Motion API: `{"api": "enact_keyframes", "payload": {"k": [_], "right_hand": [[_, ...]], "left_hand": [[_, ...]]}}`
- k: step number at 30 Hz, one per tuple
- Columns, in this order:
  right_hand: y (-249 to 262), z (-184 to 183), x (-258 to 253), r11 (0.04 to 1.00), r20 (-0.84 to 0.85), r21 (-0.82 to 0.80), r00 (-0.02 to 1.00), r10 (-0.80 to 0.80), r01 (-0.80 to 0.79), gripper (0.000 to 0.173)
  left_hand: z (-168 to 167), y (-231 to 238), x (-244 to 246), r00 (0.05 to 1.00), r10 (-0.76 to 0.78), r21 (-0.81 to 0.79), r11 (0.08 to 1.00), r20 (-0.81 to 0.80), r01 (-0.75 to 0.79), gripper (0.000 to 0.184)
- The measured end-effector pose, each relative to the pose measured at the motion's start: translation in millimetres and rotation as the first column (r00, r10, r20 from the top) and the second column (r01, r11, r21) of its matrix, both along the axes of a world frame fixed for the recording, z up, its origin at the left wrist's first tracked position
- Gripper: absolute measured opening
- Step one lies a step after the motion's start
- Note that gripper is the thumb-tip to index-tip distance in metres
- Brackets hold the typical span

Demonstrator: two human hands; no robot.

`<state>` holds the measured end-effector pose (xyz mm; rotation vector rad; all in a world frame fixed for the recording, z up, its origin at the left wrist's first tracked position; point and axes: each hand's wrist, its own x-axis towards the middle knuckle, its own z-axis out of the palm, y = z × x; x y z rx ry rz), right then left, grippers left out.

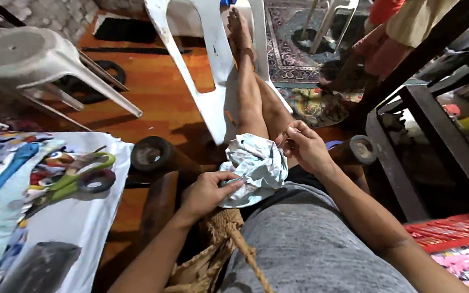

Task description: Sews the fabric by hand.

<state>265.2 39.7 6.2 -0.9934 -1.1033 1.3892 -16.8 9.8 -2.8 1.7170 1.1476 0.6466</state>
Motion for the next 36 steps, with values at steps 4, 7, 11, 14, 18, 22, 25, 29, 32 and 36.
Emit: {"api": "enact_keyframes", "payload": {"k": [4,7,11,14,18,22,25,29,32,36], "right_hand": [[4,-11,2,0.996,-0.026,-0.082,0.999,-0.025,0.023,0.020],[7,-16,0,0.983,-0.034,-0.179,0.998,-0.044,0.037,0.020],[11,-25,-5,0.979,0.034,-0.194,0.997,-0.065,0.070,0.016],[14,-30,-4,0.978,0.031,-0.182,0.995,-0.093,0.097,0.016],[21,-31,2,0.967,-0.096,-0.210,0.981,-0.170,0.147,0.016],[25,-22,10,0.925,-0.206,-0.305,0.933,-0.295,0.226,0.016],[27,-14,19,0.906,-0.249,-0.352,0.909,-0.335,0.237,0.013],[30,-7,34,0.905,-0.330,-0.354,0.874,-0.356,0.235,0.012],[25,-4,46,0.932,-0.414,-0.299,0.853,-0.318,0.202,0.012],[16,2,49,0.999,-0.385,0.003,0.922,-0.049,0.055,0.020]], "left_hand": [[1,2,-1,1.000,-0.020,-0.062,0.998,-0.019,0.019,0.011],[0,4,-2,0.999,-0.048,-0.102,0.994,-0.008,0.047,0.011],[4,5,-2,0.999,-0.052,-0.143,0.988,0.006,0.053,0.010],[3,4,-2,0.998,-0.048,-0.184,0.981,0.043,0.055,0.008],[2,5,-3,0.996,-0.062,-0.193,0.978,0.068,0.074,0.008],[1,7,-4,0.994,-0.066,-0.192,0.978,0.092,0.083,0.008],[0,7,-4,0.992,-0.056,-0.203,0.976,0.109,0.077,0.007],[1,7,-4,0.992,-0.063,-0.198,0.977,0.107,0.084,0.007],[1,6,-4,0.993,-0.061,-0.195,0.977,0.102,0.080,0.007],[0,7,-4,0.993,-0.061,-0.192,0.978,0.101,0.080,0.006]]}}
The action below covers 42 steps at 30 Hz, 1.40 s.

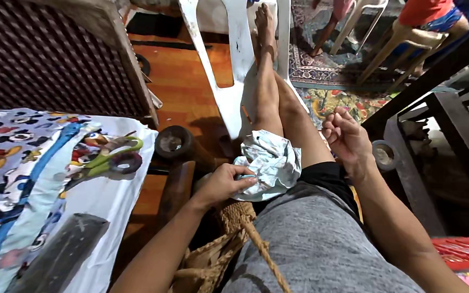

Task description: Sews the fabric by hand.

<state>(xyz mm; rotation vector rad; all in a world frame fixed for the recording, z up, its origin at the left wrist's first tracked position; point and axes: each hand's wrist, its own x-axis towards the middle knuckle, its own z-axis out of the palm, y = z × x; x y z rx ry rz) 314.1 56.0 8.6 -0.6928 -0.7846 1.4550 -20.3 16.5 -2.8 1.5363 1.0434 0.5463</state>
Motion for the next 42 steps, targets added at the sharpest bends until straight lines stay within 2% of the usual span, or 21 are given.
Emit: {"api": "enact_keyframes", "payload": {"k": [2,3,5,7,8,10,14,17,24,30,36,39,42], "right_hand": [[-6,2,-1,0.965,0.235,0.216,0.967,0.097,-0.149,0.022],[-9,3,-2,0.923,0.392,0.286,0.911,0.131,-0.256,0.019],[-15,9,-5,0.827,0.703,0.332,0.703,0.103,-0.453,0.012],[-23,13,-14,0.752,0.914,0.278,0.405,-0.016,-0.598,0.012],[-27,11,-20,0.724,0.958,0.245,0.276,-0.079,-0.644,0.015],[-32,3,-31,0.689,0.978,0.208,0.149,-0.145,-0.694,0.019],[-33,-7,-44,0.734,0.997,0.069,0.022,-0.074,-0.675,0.023],[-31,-11,-50,0.761,0.999,0.009,-0.024,-0.032,-0.649,0.024],[-28,-22,-57,0.784,0.999,-0.016,0.014,0.032,-0.620,0.021],[-27,-28,-58,0.789,0.989,0.029,0.130,0.065,-0.613,0.018],[-28,-25,-56,0.842,0.892,0.015,0.388,0.233,-0.540,0.017],[-26,-26,-50,0.838,0.791,0.075,0.544,0.280,-0.541,0.017],[-28,-19,-47,0.856,0.712,0.066,0.625,0.320,-0.513,0.016]], "left_hand": [[-1,-1,-1,1.000,0.000,0.004,1.000,0.010,0.000,0.007],[-1,-1,-1,1.000,-0.004,0.007,1.000,0.014,0.004,0.007],[-1,-2,-2,1.000,-0.011,0.016,1.000,0.007,0.011,0.007],[0,-2,-2,1.000,-0.018,0.021,1.000,0.000,0.018,0.007],[0,-2,-2,1.000,-0.018,0.022,1.000,-0.002,0.018,0.007],[1,-2,-2,1.000,-0.020,0.024,1.000,0.001,0.020,0.006],[0,-1,-2,0.999,-0.032,0.023,0.999,0.013,0.031,0.007],[1,-2,-2,0.999,-0.037,0.014,0.999,0.025,0.037,0.007],[0,-2,-2,0.998,-0.052,0.030,0.998,0.033,0.052,0.007],[0,-3,-2,0.998,-0.052,0.040,0.998,0.031,0.050,0.007],[-1,-2,-3,0.998,-0.050,0.050,0.998,0.027,0.049,0.007],[0,-2,-1,1.000,-0.011,0.033,0.999,0.027,0.010,0.006],[0,-3,0,1.000,0.025,0.012,1.000,0.008,-0.026,0.006]]}}
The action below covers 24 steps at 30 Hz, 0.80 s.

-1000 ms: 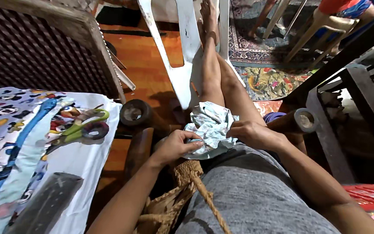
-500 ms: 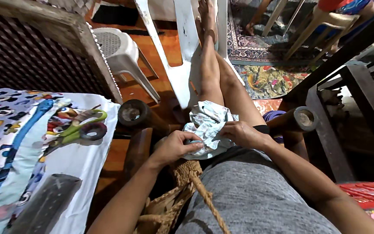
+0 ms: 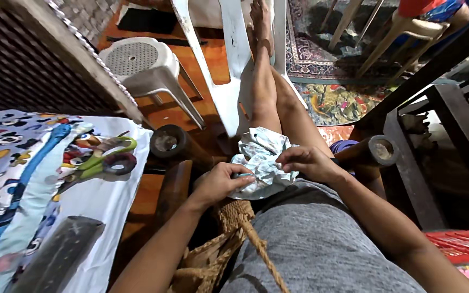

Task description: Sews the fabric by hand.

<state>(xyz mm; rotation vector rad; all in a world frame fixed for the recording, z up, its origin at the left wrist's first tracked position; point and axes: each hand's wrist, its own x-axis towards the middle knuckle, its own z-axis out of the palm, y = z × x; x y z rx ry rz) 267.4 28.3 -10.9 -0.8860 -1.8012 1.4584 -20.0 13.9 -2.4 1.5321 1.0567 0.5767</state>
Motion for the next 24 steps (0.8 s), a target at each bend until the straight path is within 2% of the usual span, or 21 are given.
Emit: {"api": "enact_keyframes", "payload": {"k": [4,8,13,16,24], "right_hand": [[0,5,1,0.998,-0.308,-0.059,0.951,0.002,-0.021,0.020],[-1,23,0,0.996,-0.480,-0.090,0.877,-0.021,-0.026,0.019],[-2,40,-2,0.993,-0.485,-0.064,0.867,-0.118,0.099,0.019],[-1,47,6,0.992,-0.505,-0.066,0.853,-0.130,0.112,0.017],[-3,70,28,0.967,-0.685,-0.226,0.687,-0.244,0.118,0.025]], "left_hand": [[-1,-1,1,1.000,0.017,-0.004,1.000,-0.001,-0.017,0.006],[0,-5,3,0.999,0.014,0.025,1.000,0.040,-0.015,0.005],[4,-7,6,0.998,0.031,0.050,0.998,0.054,-0.034,0.005],[5,-9,7,0.996,0.058,0.037,0.998,0.073,-0.060,0.005],[0,-10,10,0.997,0.037,0.121,0.992,0.063,-0.044,0.006]]}}
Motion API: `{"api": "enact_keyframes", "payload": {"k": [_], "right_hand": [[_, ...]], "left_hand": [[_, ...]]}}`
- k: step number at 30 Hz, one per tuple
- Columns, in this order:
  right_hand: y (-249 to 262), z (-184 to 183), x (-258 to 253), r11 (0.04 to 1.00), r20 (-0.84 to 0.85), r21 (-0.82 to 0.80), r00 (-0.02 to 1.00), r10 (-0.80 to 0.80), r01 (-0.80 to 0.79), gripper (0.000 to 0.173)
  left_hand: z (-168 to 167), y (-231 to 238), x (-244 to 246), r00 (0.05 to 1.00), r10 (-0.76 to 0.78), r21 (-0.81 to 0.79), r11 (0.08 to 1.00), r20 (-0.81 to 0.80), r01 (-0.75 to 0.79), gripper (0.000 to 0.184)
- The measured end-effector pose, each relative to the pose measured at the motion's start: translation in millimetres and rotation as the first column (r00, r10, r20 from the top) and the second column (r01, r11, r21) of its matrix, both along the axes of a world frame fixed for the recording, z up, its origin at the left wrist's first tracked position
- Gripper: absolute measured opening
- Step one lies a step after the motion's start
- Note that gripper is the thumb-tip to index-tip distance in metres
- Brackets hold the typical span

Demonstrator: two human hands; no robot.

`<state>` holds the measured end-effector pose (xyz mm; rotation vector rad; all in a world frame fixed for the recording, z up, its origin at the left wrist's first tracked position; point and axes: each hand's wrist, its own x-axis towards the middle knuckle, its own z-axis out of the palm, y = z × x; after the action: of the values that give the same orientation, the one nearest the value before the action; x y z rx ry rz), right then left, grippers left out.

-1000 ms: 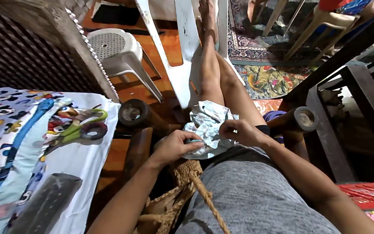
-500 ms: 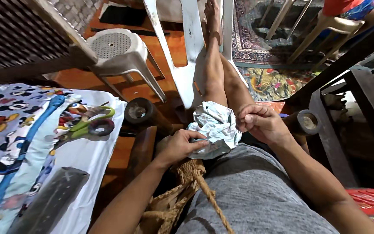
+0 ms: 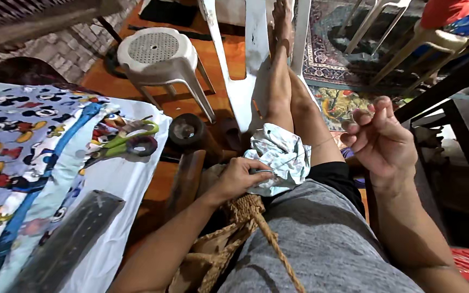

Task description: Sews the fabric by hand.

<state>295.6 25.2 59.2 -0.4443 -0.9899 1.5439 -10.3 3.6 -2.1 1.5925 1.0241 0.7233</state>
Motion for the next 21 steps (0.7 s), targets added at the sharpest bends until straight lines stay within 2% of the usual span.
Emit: {"api": "enact_keyframes", "payload": {"k": [9,21], "right_hand": [[0,11,12,0.983,-0.094,0.003,0.979,-0.181,0.182,0.030],[-5,28,46,0.943,-0.152,0.100,0.941,-0.301,0.318,0.035]], "left_hand": [[-4,0,1,0.999,0.022,0.078,0.997,-0.044,-0.018,0.007],[-5,-1,1,0.997,0.013,0.107,0.994,-0.073,-0.006,0.008]]}}
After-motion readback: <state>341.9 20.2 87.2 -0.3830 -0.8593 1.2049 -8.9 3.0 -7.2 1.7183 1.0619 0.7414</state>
